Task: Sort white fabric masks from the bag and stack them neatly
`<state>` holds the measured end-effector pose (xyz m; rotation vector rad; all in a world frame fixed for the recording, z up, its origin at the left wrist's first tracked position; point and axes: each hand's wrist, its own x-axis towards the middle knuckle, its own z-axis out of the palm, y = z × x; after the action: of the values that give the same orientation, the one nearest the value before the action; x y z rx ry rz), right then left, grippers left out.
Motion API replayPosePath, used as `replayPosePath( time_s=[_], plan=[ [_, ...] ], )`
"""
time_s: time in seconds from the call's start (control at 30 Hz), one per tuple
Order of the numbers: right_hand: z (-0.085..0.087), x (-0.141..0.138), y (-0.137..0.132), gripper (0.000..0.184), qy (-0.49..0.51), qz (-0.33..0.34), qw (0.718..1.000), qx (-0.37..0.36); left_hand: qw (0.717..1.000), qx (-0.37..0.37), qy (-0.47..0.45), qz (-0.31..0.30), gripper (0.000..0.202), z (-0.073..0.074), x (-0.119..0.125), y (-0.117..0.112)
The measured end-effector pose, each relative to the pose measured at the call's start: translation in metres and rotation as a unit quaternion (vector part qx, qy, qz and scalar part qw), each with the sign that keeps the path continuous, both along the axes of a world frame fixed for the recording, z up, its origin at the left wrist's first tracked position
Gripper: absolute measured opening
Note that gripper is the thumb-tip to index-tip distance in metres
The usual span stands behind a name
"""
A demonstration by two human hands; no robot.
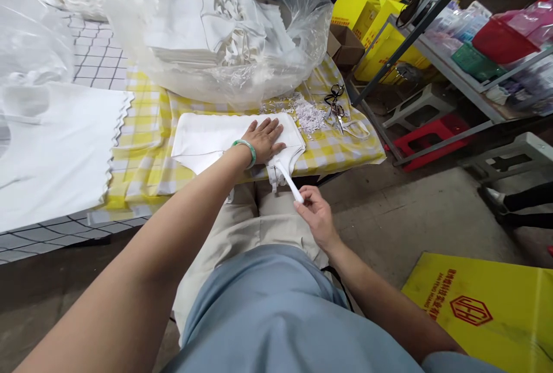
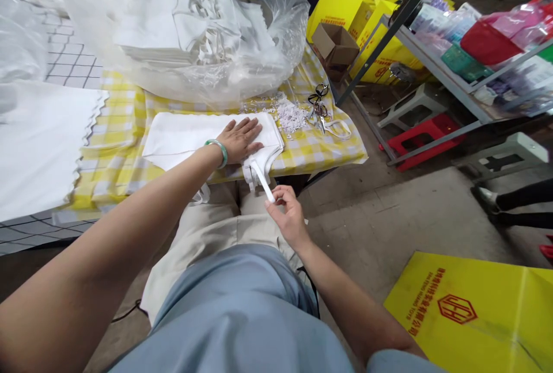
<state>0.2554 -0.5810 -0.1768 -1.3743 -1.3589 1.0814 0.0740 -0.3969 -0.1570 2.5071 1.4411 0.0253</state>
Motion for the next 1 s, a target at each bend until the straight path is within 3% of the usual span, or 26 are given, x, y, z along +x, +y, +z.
replayPosePath(
  time_s=[0.1,0.23,0.37,0.57,0.67,0.77,0.83,0.9,0.97,1.0],
  plan=[
    [-0.024,-0.007,-0.001,0.02,-0.032,-0.002,0.999,-0.04,1.0,-0.002,0.004,-0.003,0.068,0.0,0.0,0.0],
    [-0.045,-0.015,0.018,0.023,-0.061,-0.04,0.997,-0.023,1.0,0.006,0.006,0.0,0.068,-0.001,0.001,0.001],
    [-0.043,-0.017,0.028,0.026,-0.031,0.0,0.999,-0.034,1.0,0.011,0.009,-0.001,0.067,-0.001,-0.001,0.001],
    [-0.03,-0.007,0.013,0.019,-0.095,0.043,0.994,0.015,1.0,0.01,0.0,-0.003,0.067,-0.004,0.002,0.0],
    [-0.029,-0.003,0.012,0.018,-0.094,0.035,0.995,0.017,0.999,-0.029,-0.031,-0.003,0.064,0.007,0.0,0.006],
    [-0.034,-0.001,0.012,0.019,-0.06,0.043,0.997,0.005,0.983,-0.072,-0.167,0.023,0.054,0.036,-0.026,0.004],
    [-0.037,0.002,0.009,0.028,-0.03,0.018,0.999,0.013,0.947,-0.046,-0.31,0.067,0.05,0.059,-0.058,-0.013],
    [-0.038,0.005,0.005,0.042,-0.026,-0.059,0.997,0.036,0.893,-0.024,-0.432,0.127,0.046,0.074,-0.094,-0.047],
    [-0.035,0.006,0.003,0.044,-0.042,-0.131,0.989,0.057,0.843,-0.1,-0.498,0.179,0.043,0.073,-0.122,-0.094],
    [-0.032,0.005,0.004,0.039,-0.047,-0.133,0.988,0.056,0.837,-0.154,-0.484,0.202,0.04,0.065,-0.131,-0.118]
  ],
)
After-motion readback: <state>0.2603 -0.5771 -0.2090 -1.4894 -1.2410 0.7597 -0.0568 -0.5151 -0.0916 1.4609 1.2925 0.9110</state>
